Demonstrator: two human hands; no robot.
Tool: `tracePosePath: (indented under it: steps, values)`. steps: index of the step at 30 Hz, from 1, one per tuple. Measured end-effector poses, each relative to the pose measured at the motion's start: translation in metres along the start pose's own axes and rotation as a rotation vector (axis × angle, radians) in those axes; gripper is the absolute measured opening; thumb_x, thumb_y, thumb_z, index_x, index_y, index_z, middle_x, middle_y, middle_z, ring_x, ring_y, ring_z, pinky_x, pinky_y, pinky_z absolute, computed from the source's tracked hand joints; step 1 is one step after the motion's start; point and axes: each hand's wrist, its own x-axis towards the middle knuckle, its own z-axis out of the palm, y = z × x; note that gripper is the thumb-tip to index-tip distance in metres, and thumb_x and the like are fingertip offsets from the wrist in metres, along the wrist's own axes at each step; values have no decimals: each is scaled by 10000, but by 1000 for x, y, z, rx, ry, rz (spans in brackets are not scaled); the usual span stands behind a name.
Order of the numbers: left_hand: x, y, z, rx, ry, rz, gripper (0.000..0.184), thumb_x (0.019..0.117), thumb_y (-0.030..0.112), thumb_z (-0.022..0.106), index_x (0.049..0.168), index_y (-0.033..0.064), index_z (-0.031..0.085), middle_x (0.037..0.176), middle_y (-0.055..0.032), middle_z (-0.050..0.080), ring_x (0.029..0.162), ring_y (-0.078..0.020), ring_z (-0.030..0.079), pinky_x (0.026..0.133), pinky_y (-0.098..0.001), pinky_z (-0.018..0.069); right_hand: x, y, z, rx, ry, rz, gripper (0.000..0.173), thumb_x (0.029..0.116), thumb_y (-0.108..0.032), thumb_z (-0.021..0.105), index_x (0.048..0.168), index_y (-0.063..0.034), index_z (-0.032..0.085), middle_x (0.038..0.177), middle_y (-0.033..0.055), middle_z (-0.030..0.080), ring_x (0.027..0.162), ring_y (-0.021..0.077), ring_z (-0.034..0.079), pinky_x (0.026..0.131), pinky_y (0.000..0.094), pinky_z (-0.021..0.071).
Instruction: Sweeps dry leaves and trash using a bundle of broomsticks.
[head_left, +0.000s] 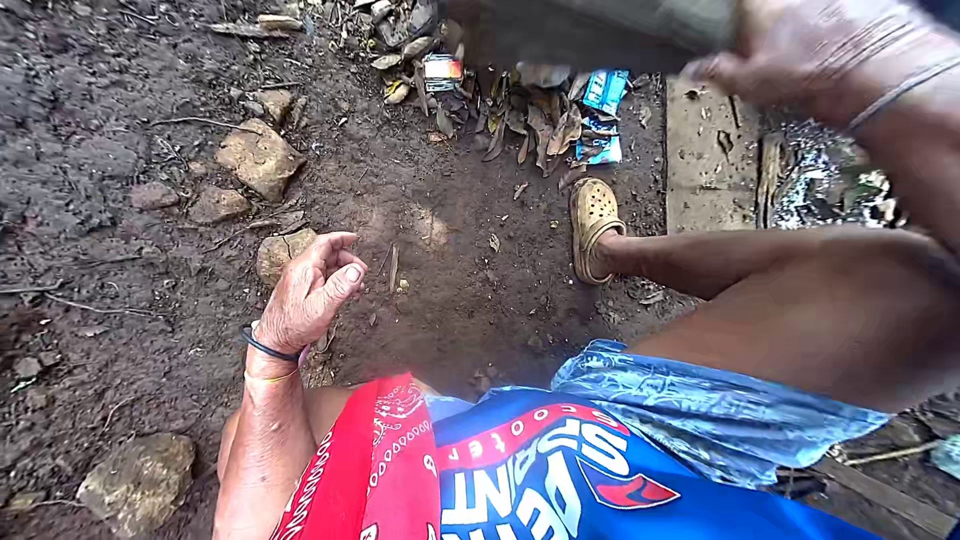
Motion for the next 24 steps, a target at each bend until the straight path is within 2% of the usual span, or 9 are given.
tracePosePath:
  steps: [3, 4, 5, 7, 9, 15, 17, 21, 24]
  values:
    - [6, 6, 4, 35, 0, -16, 720, 943, 531, 517, 1394, -30, 516, 989, -48, 715, 786, -118, 710, 744, -337, 625, -24, -88, 45, -77, -143, -365, 437, 968, -359, 702, 1092, 54, 631, 920, 308, 671, 865, 539, 669, 723, 727, 493]
    - [7, 8, 4, 46, 0, -18, 700, 940, 498, 524, 1390, -38, 519, 983, -52, 712, 791, -123, 710, 755, -348, 625, -31, -114, 52, -130, -257, -459, 421, 995, -356, 657, 1158, 32, 648, 1014, 271, 702, 956, 483, 693, 802, 673, 524]
    - [8, 9, 4, 52, 5, -15, 675, 940, 459, 534, 1383, -50, 521, 977, -59, 708, 797, -127, 707, 768, -360, 622, -28, -148, 42, -252, -636, -452, 497, 1069, -344, 546, 1408, 18, 511, 1326, 259, 610, 1262, 448, 585, 1045, 619, 448]
    - [7, 11, 3, 47, 16, -23, 645, 944, 410, 545, 1382, -63, 522, 975, -79, 710, 814, -145, 713, 799, -379, 624, -6, -152, 112, -233, -521, -633, 475, 1002, -399, 637, 1257, 0, 609, 1150, 233, 676, 1084, 421, 670, 896, 595, 524]
    - [4, 12, 2, 44, 26, -38, 653, 952, 429, 537, 1382, -62, 524, 976, -84, 715, 828, -153, 715, 819, -380, 618, 26, -138, 145, -225, -446, -597, 474, 990, -441, 642, 1226, -31, 607, 1093, 210, 686, 1018, 406, 690, 847, 601, 540]
    - [1, 14, 0, 64, 5, -41, 710, 961, 485, 507, 1379, -90, 517, 998, -113, 722, 859, -161, 721, 843, -366, 604, 90, -41, 50, -50, -140, 61, 539, 957, -424, 688, 1079, 98, 627, 1022, 386, 651, 1016, 596, 630, 792, 783, 453]
    - [2, 13, 0, 81, -2, -35, 711, 962, 494, 504, 1380, -81, 522, 995, -109, 719, 860, -162, 717, 843, -365, 602, 85, -29, 20, -80, -55, 119, 559, 958, -447, 674, 1044, 102, 615, 1017, 403, 639, 993, 613, 625, 754, 780, 449]
    - [7, 12, 2, 69, -10, -39, 688, 952, 466, 530, 1387, -67, 517, 993, -103, 707, 859, -158, 709, 832, -363, 605, 59, -43, -4, 38, 49, 132, 652, 1002, -495, 595, 1230, 112, 539, 1199, 449, 563, 1089, 645, 581, 824, 804, 430]
    - [9, 11, 3, 88, -20, -36, 669, 958, 444, 534, 1377, -77, 519, 977, -103, 705, 836, -148, 699, 816, -357, 600, 50, -79, -5, 182, 70, 45, 642, 1032, -467, 559, 1268, 127, 499, 1155, 449, 579, 1109, 650, 569, 850, 809, 413]
